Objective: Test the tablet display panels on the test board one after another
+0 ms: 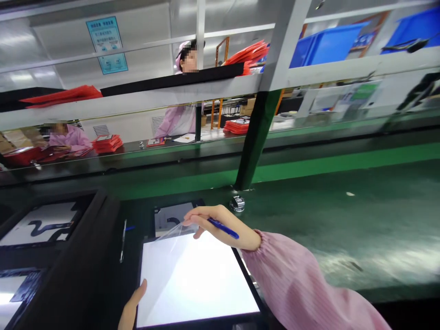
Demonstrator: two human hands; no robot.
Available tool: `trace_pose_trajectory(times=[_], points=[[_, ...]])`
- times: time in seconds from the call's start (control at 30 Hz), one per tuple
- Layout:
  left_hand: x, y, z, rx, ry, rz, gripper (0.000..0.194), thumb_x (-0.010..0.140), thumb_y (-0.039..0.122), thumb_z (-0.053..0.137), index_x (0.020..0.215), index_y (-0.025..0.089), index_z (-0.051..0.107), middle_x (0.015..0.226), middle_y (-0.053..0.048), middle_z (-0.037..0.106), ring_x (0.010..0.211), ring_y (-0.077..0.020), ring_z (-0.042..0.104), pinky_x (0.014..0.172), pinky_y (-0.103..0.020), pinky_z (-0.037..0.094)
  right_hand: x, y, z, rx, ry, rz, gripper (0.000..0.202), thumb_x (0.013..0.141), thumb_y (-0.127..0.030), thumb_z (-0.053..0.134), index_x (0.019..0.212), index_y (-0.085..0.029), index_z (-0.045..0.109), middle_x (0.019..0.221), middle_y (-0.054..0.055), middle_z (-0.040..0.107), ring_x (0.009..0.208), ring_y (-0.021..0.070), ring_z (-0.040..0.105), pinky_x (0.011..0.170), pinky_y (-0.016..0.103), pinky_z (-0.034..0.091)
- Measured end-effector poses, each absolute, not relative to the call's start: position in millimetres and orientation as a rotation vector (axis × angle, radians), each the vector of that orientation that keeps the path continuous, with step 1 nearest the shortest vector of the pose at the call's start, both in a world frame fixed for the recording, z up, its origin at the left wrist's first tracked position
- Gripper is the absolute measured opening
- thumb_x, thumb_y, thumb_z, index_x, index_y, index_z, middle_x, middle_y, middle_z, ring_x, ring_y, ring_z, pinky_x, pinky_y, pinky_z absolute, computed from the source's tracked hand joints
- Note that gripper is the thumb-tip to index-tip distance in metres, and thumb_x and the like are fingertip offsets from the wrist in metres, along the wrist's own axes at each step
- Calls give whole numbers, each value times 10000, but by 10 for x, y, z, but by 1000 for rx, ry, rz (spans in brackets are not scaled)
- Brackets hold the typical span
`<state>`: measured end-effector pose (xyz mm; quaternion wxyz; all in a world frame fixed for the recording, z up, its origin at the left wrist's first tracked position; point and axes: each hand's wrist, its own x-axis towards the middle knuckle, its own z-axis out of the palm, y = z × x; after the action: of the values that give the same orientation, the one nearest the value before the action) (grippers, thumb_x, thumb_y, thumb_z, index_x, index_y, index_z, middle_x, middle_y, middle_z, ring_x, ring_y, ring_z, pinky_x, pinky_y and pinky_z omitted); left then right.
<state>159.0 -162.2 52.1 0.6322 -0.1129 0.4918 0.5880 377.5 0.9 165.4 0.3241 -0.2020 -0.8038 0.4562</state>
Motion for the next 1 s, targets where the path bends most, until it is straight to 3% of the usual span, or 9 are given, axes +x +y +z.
trace_pose_trajectory(times=[0.1,0.23,0.3,0.5,0.6,0.67,0.77,0.9,1.0], points=[[1543,-1620,524,-282,1063,1306,561,879,194,603,1396,39,449,961,-172,761,981,-381,687,922,-504,537,3889,-51,1634,-390,-2205,1053,270,926,-408,549,1027,-209,700,1015,62,719,822,171,717,710,261,578],[1495,-1622,586,-293,1034,1281,553,917,215,533,1420,24,405,952,-162,764,994,-369,686,924,-493,535,3992,-252,1437,-545,-2100,667,235,895,-381,616,789,-197,716,651,18,632,572,131,605,595,263,532],[1478,-1625,596,-289,1073,1325,555,926,196,503,1437,24,372,947,-153,767,1000,-357,688,933,-482,531,4014,-335,1308,-710,-2003,518,296,884,-419,621,704,-208,724,614,17,547,542,131,537,553,280,502],[1439,-1664,482,-192,996,1373,530,948,301,482,1431,93,418,1013,-139,759,1084,-349,654,1001,-482,481,4101,-413,1073,-1027,-1783,844,434,756,-636,654,629,-229,731,1199,126,572,1075,316,592,855,436,512],[1451,-1660,466,-88,934,1351,586,865,347,637,1390,133,488,1026,-132,758,1096,-369,644,1008,-487,469,4137,-426,1028,-1032,-1736,1111,414,789,-598,636,640,-213,667,900,71,647,895,251,632,784,353,513],[1483,-1630,511,-57,916,1362,624,828,437,671,1348,120,535,999,-142,764,1073,-387,653,982,-500,482,4146,-437,984,-1077,-1632,1154,396,809,-574,619,659,-208,609,716,15,580,676,174,571,631,280,483],[1567,-1559,640,-74,921,1367,611,843,528,611,1262,84,599,877,-140,777,993,-388,689,914,-496,523,4143,-444,915,-1166,-1418,1185,396,812,-592,596,727,-205,579,659,-20,522,569,125,463,502,235,395],[1695,-1462,826,-125,1069,1369,380,900,286,565,1163,18,622,734,-123,764,849,-339,734,820,-440,568,4122,-419,912,-1252,-1271,1252,435,753,-641,618,811,-212,581,685,-8,582,579,141,493,490,241,382],[1741,-1413,921,-156,1148,1345,341,876,191,569,1152,-5,607,707,-112,758,758,-305,745,762,-406,585,4103,-373,937,-1254,-1154,1333,506,671,-680,653,863,-219,574,664,-14,597,552,148,500,481,250,385]])
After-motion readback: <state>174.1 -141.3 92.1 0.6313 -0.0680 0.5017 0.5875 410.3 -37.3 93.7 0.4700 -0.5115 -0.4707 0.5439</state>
